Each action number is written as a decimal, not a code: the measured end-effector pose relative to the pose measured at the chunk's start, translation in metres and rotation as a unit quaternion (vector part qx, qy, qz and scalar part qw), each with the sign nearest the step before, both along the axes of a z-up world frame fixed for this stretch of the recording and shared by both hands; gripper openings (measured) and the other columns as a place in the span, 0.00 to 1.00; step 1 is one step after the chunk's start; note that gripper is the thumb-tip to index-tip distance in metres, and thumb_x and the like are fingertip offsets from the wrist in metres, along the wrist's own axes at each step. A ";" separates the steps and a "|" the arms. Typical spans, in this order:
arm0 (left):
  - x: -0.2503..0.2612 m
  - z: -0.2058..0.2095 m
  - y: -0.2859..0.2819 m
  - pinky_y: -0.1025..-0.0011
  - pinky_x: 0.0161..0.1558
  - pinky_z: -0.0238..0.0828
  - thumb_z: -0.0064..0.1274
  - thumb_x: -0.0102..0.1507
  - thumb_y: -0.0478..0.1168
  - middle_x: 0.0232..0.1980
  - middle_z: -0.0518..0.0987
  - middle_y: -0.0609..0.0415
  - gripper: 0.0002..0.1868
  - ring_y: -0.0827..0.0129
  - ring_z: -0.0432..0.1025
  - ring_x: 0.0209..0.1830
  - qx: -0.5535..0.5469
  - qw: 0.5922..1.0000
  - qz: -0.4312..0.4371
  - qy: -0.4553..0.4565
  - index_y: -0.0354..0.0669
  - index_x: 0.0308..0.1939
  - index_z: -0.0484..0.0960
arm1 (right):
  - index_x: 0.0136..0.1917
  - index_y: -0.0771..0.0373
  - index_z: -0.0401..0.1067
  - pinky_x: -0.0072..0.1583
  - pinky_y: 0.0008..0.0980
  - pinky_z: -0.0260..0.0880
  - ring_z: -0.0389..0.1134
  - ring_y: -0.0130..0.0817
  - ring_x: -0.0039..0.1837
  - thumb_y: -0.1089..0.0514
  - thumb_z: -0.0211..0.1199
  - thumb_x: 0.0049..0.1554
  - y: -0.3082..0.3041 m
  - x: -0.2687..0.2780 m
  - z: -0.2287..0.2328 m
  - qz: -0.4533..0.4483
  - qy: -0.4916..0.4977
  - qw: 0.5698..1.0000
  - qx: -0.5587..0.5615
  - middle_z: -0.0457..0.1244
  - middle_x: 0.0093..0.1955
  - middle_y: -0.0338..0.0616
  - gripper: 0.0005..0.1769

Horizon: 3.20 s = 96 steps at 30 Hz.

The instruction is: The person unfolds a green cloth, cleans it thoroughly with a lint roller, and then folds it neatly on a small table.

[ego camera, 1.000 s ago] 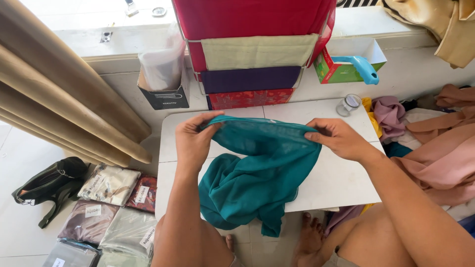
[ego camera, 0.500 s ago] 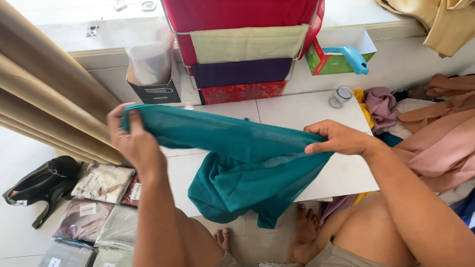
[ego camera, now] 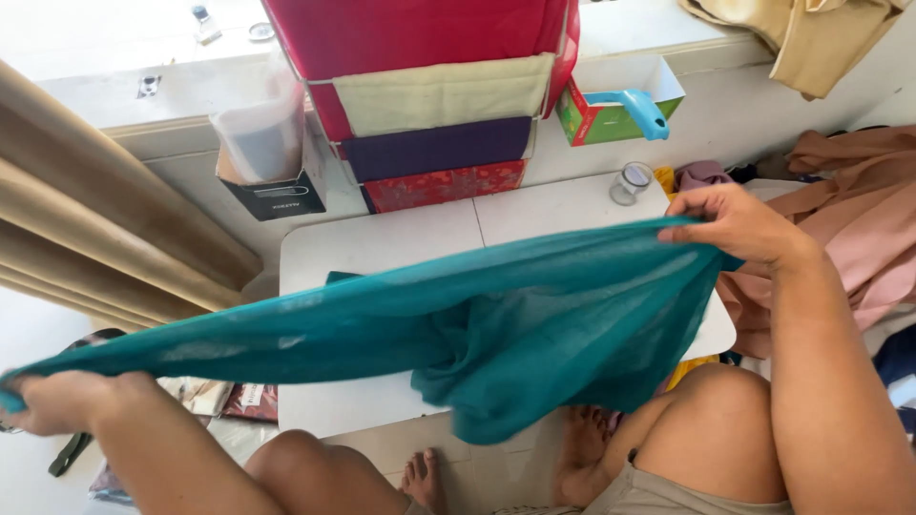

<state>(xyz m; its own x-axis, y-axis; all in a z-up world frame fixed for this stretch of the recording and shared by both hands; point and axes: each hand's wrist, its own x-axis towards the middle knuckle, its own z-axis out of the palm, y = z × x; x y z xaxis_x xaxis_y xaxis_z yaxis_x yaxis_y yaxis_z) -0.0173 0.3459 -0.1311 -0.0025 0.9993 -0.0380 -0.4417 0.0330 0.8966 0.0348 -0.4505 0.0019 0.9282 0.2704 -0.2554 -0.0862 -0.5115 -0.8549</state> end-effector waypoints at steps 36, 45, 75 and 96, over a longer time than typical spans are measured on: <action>0.033 0.126 -0.309 0.54 0.47 0.76 0.61 0.61 0.37 0.40 0.83 0.56 0.10 0.52 0.79 0.45 0.598 0.584 -0.480 0.267 0.60 0.44 0.86 | 0.48 0.56 0.80 0.44 0.40 0.75 0.75 0.44 0.40 0.62 0.63 0.53 0.127 0.006 -0.003 -0.008 -0.185 0.968 -0.168 0.73 0.41 0.46 0.10; 0.016 0.143 -0.293 0.59 0.45 0.76 0.62 0.65 0.36 0.37 0.81 0.53 0.04 0.50 0.78 0.40 0.563 0.644 -0.420 0.302 0.50 0.42 0.86 | 0.47 0.53 0.79 0.47 0.47 0.72 0.73 0.49 0.42 0.60 0.56 0.55 0.119 0.017 -0.035 -0.021 -0.172 0.972 -0.156 0.70 0.38 0.47 0.11; 0.020 0.141 -0.263 0.54 0.44 0.76 0.60 0.68 0.37 0.41 0.83 0.44 0.05 0.44 0.77 0.43 0.460 0.660 -0.449 0.389 0.46 0.46 0.89 | 0.44 0.62 0.77 0.39 0.22 0.69 0.67 0.23 0.34 0.63 0.70 0.56 0.098 0.024 -0.035 -0.056 -0.021 0.990 0.130 0.64 0.30 0.34 0.03; 0.024 0.134 -0.260 0.51 0.46 0.81 0.60 0.66 0.44 0.48 0.85 0.41 0.10 0.41 0.81 0.47 0.389 0.526 -0.494 0.573 0.58 0.51 0.89 | 0.41 0.62 0.78 0.40 0.20 0.69 0.67 0.21 0.34 0.61 0.73 0.57 0.093 0.019 -0.036 -0.078 -0.063 0.981 0.169 0.64 0.29 0.36 0.05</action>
<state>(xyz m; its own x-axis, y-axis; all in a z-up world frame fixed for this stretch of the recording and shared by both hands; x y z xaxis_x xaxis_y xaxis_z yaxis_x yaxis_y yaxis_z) 0.0064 0.0854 0.0027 0.9565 0.2469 -0.1555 0.2914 -0.8341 0.4684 0.0536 -0.3576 -0.0339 0.9834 0.1726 -0.0556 -0.0228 -0.1864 -0.9822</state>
